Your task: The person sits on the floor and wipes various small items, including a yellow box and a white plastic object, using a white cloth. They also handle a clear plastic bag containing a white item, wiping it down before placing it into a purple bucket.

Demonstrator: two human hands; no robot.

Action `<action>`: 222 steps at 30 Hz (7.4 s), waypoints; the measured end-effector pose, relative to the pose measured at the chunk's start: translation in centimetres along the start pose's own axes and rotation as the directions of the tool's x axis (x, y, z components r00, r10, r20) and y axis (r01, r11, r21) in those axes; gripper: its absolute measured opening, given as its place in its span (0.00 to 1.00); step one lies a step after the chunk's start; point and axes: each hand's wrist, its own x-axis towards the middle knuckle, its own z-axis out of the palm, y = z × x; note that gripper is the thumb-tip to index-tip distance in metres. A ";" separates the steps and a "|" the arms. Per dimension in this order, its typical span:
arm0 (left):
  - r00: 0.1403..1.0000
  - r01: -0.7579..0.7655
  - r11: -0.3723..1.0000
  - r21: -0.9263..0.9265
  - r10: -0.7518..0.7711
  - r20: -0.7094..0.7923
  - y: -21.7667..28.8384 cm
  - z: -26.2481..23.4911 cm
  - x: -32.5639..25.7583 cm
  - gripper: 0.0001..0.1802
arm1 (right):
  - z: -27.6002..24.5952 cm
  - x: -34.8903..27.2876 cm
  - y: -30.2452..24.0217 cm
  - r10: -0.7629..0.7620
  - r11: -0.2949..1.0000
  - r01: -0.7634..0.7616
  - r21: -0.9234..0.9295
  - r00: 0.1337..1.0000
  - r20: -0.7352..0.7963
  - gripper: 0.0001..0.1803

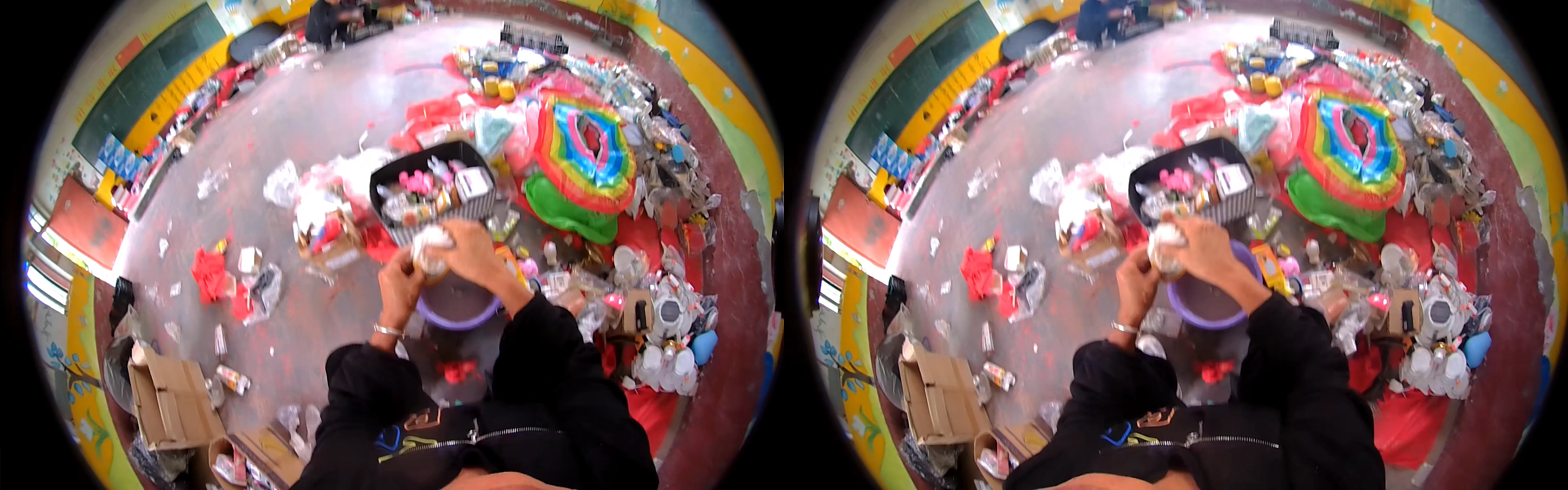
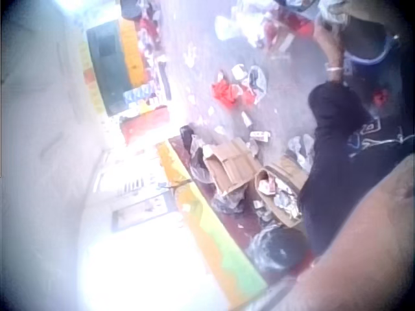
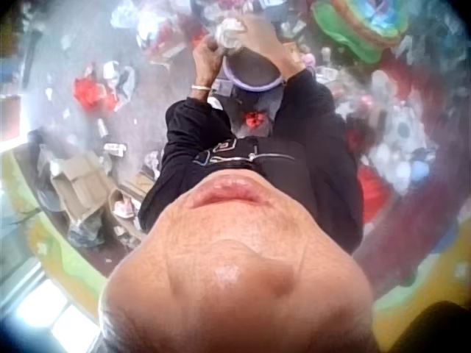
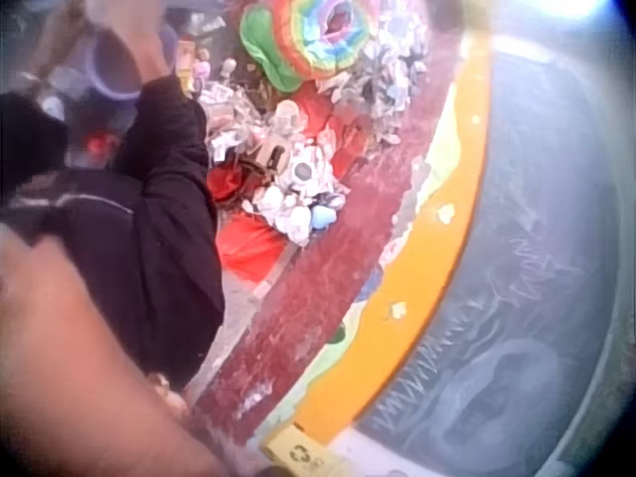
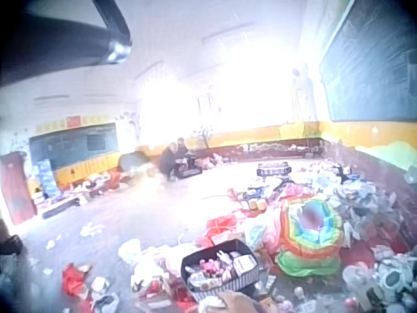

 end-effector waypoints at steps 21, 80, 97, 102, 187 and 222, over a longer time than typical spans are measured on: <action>0.919 0.317 0.747 -0.584 -0.394 -0.005 0.1 -0.9 -0.1 0.16 | 2.0 -0.6 0.5 -0.308 0.940 0.305 -0.154 0.951 0.002 0.14; 0.822 0.482 0.425 -0.766 -0.523 0.227 1.3 0.5 -1.0 0.17 | 4.5 -0.8 2.3 0.439 0.340 -0.510 0.790 0.829 0.346 0.19; 0.905 0.422 0.712 -0.561 -0.300 0.300 0.7 -1.3 -0.1 0.16 | 1.3 0.0 2.3 0.363 0.536 -0.550 0.640 0.835 0.414 0.11; 0.937 0.330 0.865 -0.378 -0.252 0.243 0.0 -1.2 -0.1 0.17 | 0.9 0.1 2.2 0.369 0.671 -0.511 0.537 0.859 0.356 0.14; 0.921 0.384 0.533 -0.754 -0.285 0.267 -1.2 -0.4 -0.4 0.21 | 3.3 -1.4 -1.2 0.215 0.975 -0.214 -0.068 0.976 0.020 0.18; 0.859 0.461 0.063 -0.885 -0.281 0.427 -1.3 -0.4 -0.3 0.25 | 3.6 -1.2 -1.3 -0.407 0.913 0.394 -0.107 0.901 -0.151 0.13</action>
